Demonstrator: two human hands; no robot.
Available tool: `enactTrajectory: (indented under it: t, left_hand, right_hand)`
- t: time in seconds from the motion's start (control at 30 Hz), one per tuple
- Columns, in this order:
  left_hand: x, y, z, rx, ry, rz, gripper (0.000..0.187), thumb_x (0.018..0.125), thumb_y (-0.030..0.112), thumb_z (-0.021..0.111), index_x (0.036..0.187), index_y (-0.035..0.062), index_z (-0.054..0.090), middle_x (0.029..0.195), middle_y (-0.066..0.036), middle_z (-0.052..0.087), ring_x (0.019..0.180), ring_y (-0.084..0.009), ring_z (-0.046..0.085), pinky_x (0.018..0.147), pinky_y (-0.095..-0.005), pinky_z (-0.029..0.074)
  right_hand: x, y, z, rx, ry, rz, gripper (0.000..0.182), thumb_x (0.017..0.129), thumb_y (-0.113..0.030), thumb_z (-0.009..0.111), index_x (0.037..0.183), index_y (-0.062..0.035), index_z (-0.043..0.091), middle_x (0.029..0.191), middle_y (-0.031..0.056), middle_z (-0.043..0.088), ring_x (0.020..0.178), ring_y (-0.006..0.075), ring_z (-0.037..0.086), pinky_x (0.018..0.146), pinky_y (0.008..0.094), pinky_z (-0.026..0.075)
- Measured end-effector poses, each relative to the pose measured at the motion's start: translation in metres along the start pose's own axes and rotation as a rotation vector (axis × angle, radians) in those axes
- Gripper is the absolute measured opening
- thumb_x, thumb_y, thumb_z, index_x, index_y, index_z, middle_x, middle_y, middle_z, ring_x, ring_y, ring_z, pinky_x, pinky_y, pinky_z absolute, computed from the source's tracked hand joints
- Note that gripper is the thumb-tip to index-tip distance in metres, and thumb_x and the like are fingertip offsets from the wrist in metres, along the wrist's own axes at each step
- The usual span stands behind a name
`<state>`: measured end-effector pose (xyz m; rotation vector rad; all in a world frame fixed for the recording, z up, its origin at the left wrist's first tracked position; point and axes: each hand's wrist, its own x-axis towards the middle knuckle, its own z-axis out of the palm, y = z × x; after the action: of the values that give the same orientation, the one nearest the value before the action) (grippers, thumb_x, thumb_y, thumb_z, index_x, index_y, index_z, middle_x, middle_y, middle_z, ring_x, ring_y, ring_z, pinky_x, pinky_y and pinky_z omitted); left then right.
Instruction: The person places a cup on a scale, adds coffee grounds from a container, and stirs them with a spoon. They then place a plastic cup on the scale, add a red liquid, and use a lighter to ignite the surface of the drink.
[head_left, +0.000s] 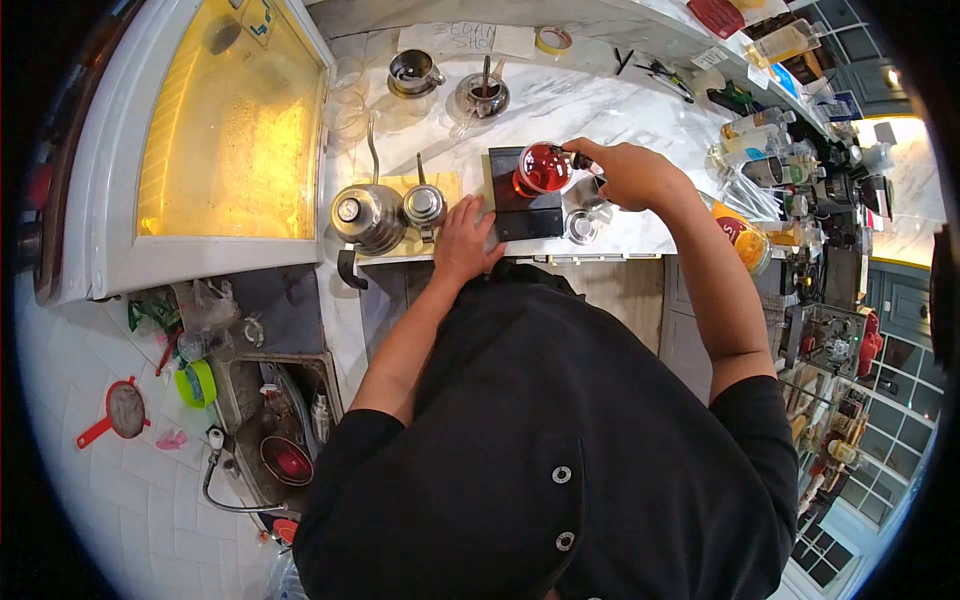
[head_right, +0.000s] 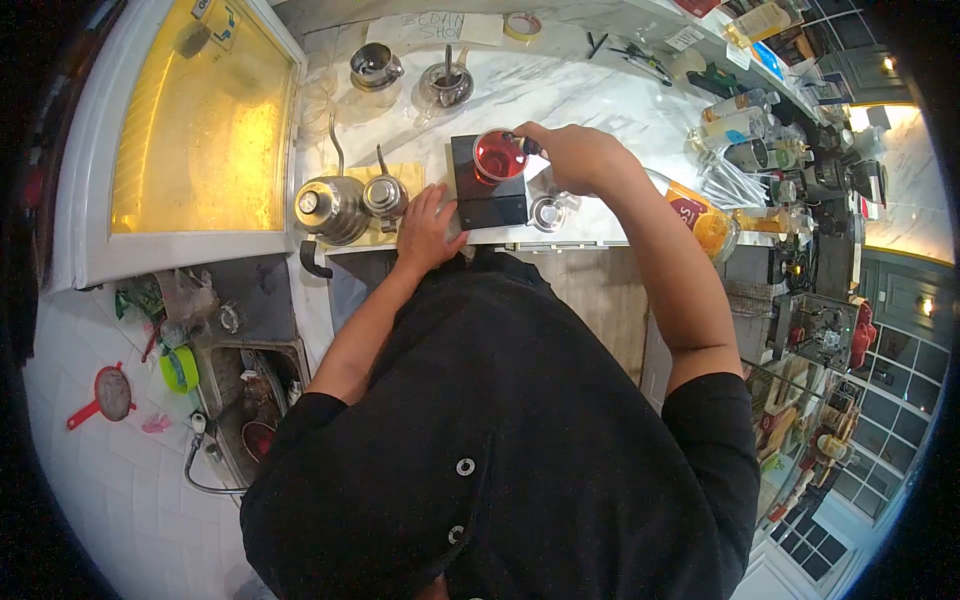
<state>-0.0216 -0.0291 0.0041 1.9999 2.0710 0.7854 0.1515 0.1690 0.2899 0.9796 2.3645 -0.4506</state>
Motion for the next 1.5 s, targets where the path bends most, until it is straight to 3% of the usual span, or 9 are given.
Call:
enactTrajectory:
  t: [0.13, 0.57, 0.77, 0.93, 1.0, 1.27, 1.37, 1.43, 1.5]
  left_hand:
    - [0.000, 0.001, -0.002, 0.002, 0.014, 0.010, 0.061, 0.081, 0.043, 0.083, 0.129, 0.0078, 0.072, 0.154, -0.017, 0.054, 0.149, -0.0358, 0.044, 0.121, -0.0489, 0.039]
    - [0.001, 0.002, -0.002, 0.001, 0.018, 0.015, 0.060, 0.081, 0.041, 0.084, 0.129, 0.0064, 0.071, 0.152, -0.019, 0.055, 0.146, -0.0382, 0.048, 0.119, -0.0515, 0.041]
    - [0.001, 0.003, -0.003, 0.005, 0.021, 0.031, 0.061, 0.080, 0.040, 0.086, 0.129, 0.0059, 0.071, 0.152, -0.019, 0.055, 0.145, -0.0391, 0.048, 0.118, -0.0517, 0.042]
    - [0.002, 0.005, -0.005, 0.000, 0.007, 0.011, 0.062, 0.079, 0.038, 0.088, 0.129, 0.0057, 0.071, 0.152, -0.020, 0.054, 0.146, -0.0402, 0.047, 0.119, -0.0522, 0.041]
    - [0.002, 0.004, -0.004, 0.000, -0.001, 0.009, 0.062, 0.079, 0.038, 0.088, 0.129, 0.0059, 0.071, 0.152, -0.020, 0.054, 0.146, -0.0404, 0.047, 0.119, -0.0523, 0.041]
    - [0.006, 0.014, -0.018, 0.006, -0.080, -0.052, 0.054, 0.081, 0.038, 0.087, 0.122, 0.0086, 0.071, 0.153, -0.018, 0.053, 0.148, -0.0397, 0.044, 0.119, -0.0532, 0.040]
    - [0.009, 0.036, -0.050, -0.027, -0.165, -0.128, 0.048, 0.082, 0.039, 0.087, 0.115, 0.0070, 0.072, 0.140, -0.018, 0.064, 0.134, -0.0382, 0.058, 0.113, -0.0497, 0.046]
    - [0.019, 0.057, -0.088, -0.253, -0.349, -0.412, 0.043, 0.085, 0.033, 0.088, 0.113, 0.0036, 0.074, 0.126, -0.017, 0.072, 0.119, -0.0354, 0.068, 0.104, -0.0452, 0.052]
    - [0.017, 0.067, -0.103, -0.329, -0.214, -0.322, 0.042, 0.087, 0.031, 0.087, 0.116, 0.0038, 0.073, 0.122, -0.016, 0.074, 0.114, -0.0332, 0.070, 0.101, -0.0436, 0.053]
  right_hand:
    - [-0.005, -0.009, -0.009, -0.045, 0.003, 0.021, 0.072, 0.091, -0.008, 0.072, 0.156, -0.0270, 0.046, 0.123, 0.0164, 0.076, 0.111, 0.0387, 0.073, 0.089, 0.0497, 0.057]
    - [-0.018, -0.010, -0.006, 0.012, 0.038, 0.037, 0.078, 0.092, -0.005, 0.067, 0.161, -0.0302, 0.040, 0.124, 0.0178, 0.076, 0.111, 0.0397, 0.073, 0.092, 0.0515, 0.058]
    - [-0.017, 0.012, 0.026, 0.197, 0.106, -0.010, 0.078, 0.095, -0.011, 0.067, 0.164, -0.0304, 0.036, 0.113, 0.0250, 0.076, 0.104, 0.0446, 0.073, 0.090, 0.0535, 0.057]
    - [-0.033, 0.004, 0.045, 0.428, 0.150, 0.010, 0.090, 0.094, -0.006, 0.069, 0.169, -0.0330, 0.029, 0.097, 0.0214, 0.074, 0.087, 0.0359, 0.073, 0.081, 0.0473, 0.054]
    - [-0.034, 0.008, 0.062, 0.510, 0.178, -0.032, 0.087, 0.095, -0.010, 0.067, 0.169, -0.0325, 0.027, 0.093, 0.0295, 0.073, 0.090, 0.0455, 0.072, 0.081, 0.0548, 0.053]
    - [-0.049, 0.008, 0.104, 0.724, 0.287, -0.059, 0.098, 0.096, -0.010, 0.073, 0.173, -0.0255, 0.014, 0.078, 0.0148, 0.063, 0.077, 0.0331, 0.064, 0.078, 0.0438, 0.051]
    - [-0.056, 0.010, 0.114, 0.792, 0.312, -0.007, 0.109, 0.096, -0.012, 0.074, 0.173, -0.0177, -0.003, 0.080, 0.0150, 0.064, 0.076, 0.0330, 0.064, 0.077, 0.0432, 0.050]
    - [-0.061, 0.013, 0.120, 0.812, 0.325, -0.023, 0.110, 0.096, -0.012, 0.074, 0.173, -0.0167, -0.004, 0.080, 0.0150, 0.064, 0.076, 0.0331, 0.063, 0.077, 0.0432, 0.050]
    - [-0.066, 0.014, 0.125, 0.834, 0.336, -0.046, 0.111, 0.095, -0.012, 0.074, 0.173, -0.0156, -0.006, 0.080, 0.0150, 0.064, 0.076, 0.0332, 0.063, 0.076, 0.0432, 0.050]
